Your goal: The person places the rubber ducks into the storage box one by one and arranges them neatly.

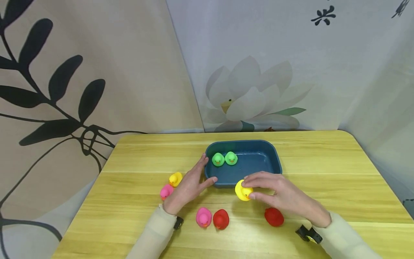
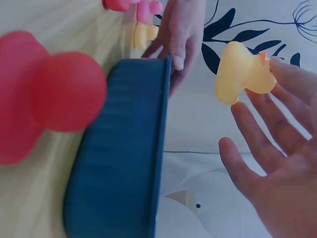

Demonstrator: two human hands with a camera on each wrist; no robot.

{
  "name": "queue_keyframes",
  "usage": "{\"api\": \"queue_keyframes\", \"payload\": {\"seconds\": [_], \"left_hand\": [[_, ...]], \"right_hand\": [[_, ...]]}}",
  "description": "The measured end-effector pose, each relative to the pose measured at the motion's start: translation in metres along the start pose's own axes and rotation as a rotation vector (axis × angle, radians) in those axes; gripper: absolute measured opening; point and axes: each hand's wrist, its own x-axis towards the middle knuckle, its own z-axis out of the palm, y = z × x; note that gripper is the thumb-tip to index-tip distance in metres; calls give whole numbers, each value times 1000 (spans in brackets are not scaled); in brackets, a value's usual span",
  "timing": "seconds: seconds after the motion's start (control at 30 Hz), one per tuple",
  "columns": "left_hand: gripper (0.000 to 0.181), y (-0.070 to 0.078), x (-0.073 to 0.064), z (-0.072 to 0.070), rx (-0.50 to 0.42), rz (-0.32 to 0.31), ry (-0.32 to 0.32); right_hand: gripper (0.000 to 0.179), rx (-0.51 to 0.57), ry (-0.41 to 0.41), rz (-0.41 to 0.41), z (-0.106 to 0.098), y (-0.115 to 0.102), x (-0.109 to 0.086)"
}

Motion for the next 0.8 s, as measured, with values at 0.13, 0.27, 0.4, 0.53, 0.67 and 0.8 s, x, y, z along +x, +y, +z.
{"api": "queue_keyframes", "payload": {"seconds": [0.13,0.27,0.4,0.53,0.67,0.8], "left_hand": [[88,0,0,-1,-5,4,-2],[88,-1,-1,-1,-12,4,-5],[88,-2,0,0,-17,3,1],[88,-2,0,0,-22,5,8],[88,-2,0,0,-19,7,6],[89,-1,1,0,-11,-1,-1]], "right_hand": [[35,-14,22,3,-5,2,7],[36,-34,51,-3,-10,6,14],[35,-47,65,8,-13,10,20],[31,-51,58,59,-16,15,25],[28,-53,47,138,-19,20,30],[27,-50,33,207,-22,26,35]]}}
